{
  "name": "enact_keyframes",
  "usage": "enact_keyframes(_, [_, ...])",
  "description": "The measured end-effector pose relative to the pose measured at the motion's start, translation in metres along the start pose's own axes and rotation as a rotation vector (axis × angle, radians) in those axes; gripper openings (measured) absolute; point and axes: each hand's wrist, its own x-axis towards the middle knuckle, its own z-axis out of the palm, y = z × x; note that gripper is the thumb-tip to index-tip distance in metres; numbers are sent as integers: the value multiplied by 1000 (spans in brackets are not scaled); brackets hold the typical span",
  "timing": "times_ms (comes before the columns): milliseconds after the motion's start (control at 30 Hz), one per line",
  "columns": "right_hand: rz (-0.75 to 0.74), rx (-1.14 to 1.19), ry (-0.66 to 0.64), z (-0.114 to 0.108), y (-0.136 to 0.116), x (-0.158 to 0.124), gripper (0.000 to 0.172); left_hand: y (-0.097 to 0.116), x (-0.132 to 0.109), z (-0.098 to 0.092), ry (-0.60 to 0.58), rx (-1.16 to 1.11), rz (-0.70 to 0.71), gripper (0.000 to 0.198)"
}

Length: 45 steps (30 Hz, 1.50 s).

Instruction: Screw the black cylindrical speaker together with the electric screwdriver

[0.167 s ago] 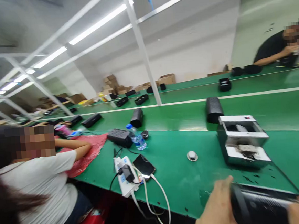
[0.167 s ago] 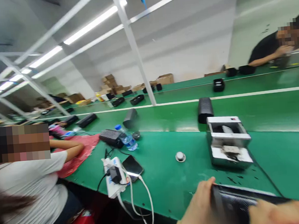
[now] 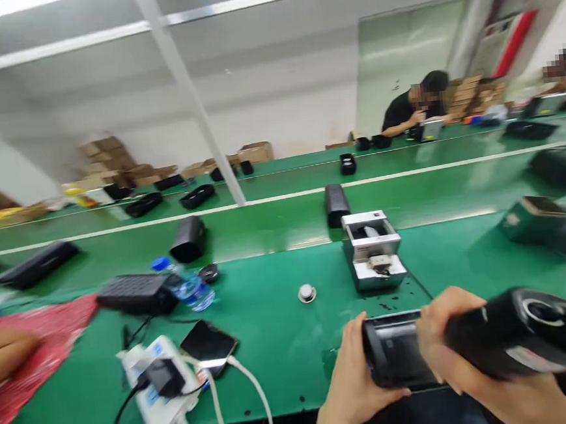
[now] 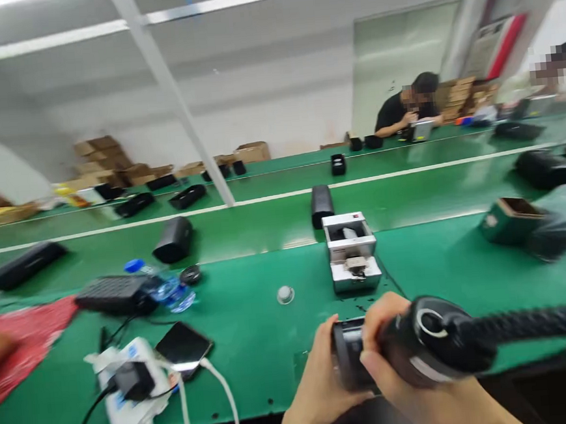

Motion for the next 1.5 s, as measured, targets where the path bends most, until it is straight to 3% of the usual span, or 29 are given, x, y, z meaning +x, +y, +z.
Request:
enact_keyframes(33, [-5,43,-8,0,-13,5,14,2,-1,-2,-6,-9,-5,141])
enact_keyframes(100, [-81,181,15,0,-35,27,20,4,-3,-5,-25,-7,-6,137])
enact_keyframes(200, [-281,278,192,1,-51,72,17,5,-6,-6,-28,19,7,131])
enact_keyframes(300, [-379,195,366,4,-40,116,24,4,-7,-6,-17,36,13,129])
enact_keyframes(433, [-320,72,398,14,-6,153,28,-3,-6,-3,12,46,24,129])
enact_keyframes(567, [-249,35,394,21,14,167,30,-4,-7,-5,5,43,38,128])
enact_keyframes(700, [-211,32,382,22,16,169,30,3,-8,-10,-38,46,8,125])
enact_keyframes(1033, [-187,55,330,11,5,151,29,14,-6,-11,-9,38,7,119])
enact_keyframes(1200, [-293,153,274,-23,-41,99,20,10,-6,-12,6,66,33,115])
enact_keyframes(1333, [-286,178,222,-47,-76,43,20,6,-6,-12,8,87,12,114])
enact_keyframes(1500, [-247,80,293,-58,-83,3,16,4,-6,-12,41,115,48,110])
